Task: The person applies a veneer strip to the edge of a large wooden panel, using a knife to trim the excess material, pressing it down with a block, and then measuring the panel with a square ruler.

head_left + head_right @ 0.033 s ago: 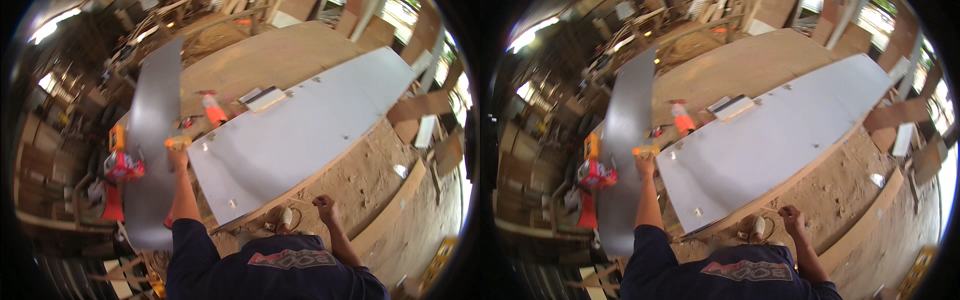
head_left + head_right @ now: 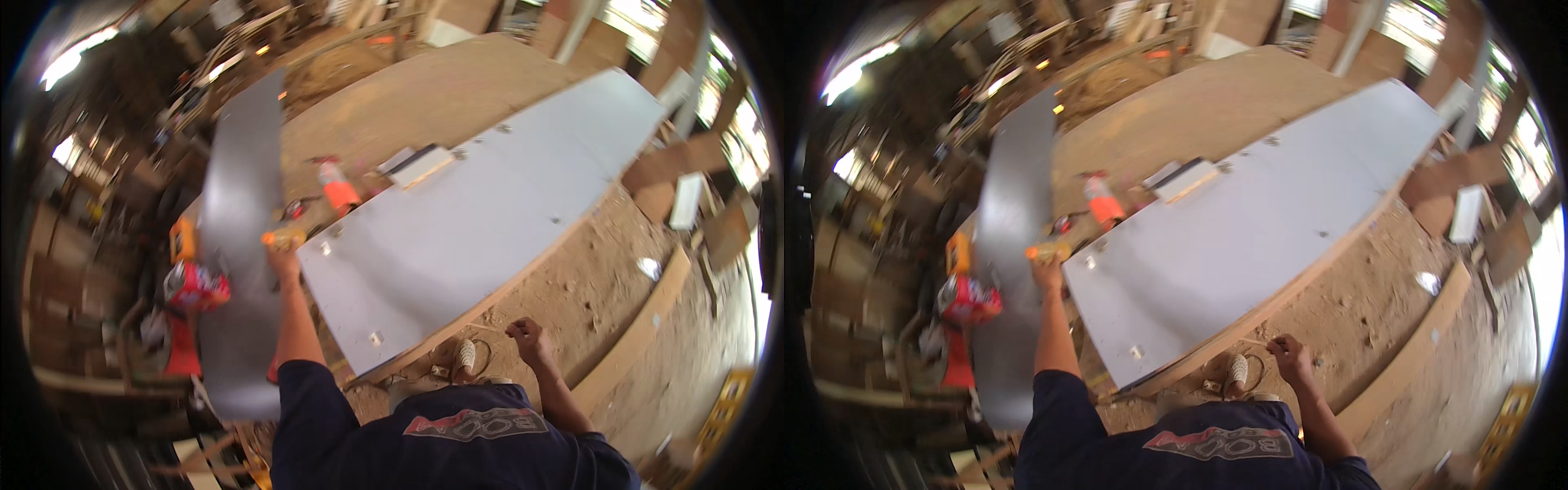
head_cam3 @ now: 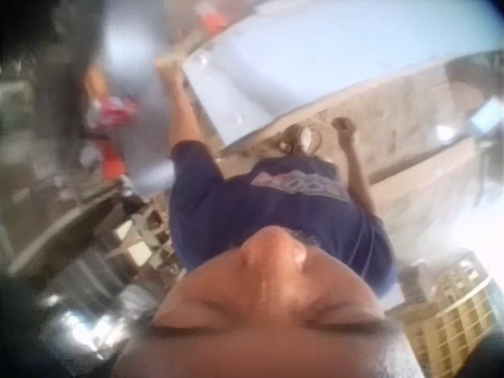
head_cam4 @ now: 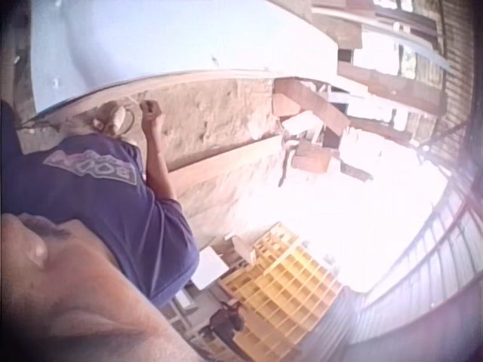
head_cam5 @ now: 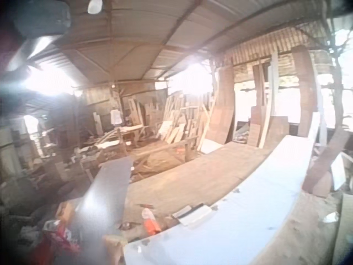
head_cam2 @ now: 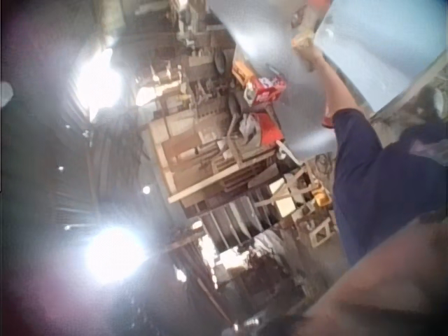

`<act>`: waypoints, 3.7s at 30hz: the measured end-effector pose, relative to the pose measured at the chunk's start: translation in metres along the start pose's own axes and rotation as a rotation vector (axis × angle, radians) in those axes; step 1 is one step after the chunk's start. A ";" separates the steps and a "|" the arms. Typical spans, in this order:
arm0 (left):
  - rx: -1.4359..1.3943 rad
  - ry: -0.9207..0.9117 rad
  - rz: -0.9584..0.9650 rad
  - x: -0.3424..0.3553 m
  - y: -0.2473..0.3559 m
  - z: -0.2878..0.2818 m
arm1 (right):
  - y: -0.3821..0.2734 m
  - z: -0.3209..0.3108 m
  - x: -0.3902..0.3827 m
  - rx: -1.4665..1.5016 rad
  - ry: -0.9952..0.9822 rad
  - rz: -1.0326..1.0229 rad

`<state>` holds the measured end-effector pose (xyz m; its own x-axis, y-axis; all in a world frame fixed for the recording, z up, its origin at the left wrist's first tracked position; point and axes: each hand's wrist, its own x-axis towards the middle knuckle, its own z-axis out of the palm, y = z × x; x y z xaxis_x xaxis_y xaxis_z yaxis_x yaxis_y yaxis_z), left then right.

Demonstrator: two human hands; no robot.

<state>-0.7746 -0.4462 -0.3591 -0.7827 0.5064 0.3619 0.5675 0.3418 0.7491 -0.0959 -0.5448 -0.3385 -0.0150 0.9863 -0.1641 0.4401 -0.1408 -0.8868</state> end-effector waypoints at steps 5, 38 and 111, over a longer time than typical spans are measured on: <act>0.211 -0.057 0.069 0.070 -0.053 0.049 | 0.002 0.008 -0.039 -0.101 -0.050 0.216; -0.985 -1.203 -0.207 -0.290 0.247 -0.082 | -0.150 0.058 -0.050 0.713 -0.370 -0.096; -0.856 -2.804 -0.203 -0.781 0.344 -0.249 | 0.070 -0.123 -0.607 1.026 0.512 -0.371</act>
<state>-0.0314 -0.9214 -0.2455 0.9988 -0.0440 -0.0206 0.0435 0.6239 0.7803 0.0547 -1.1432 -0.2475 0.4709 0.8679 0.1581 -0.4379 0.3856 -0.8121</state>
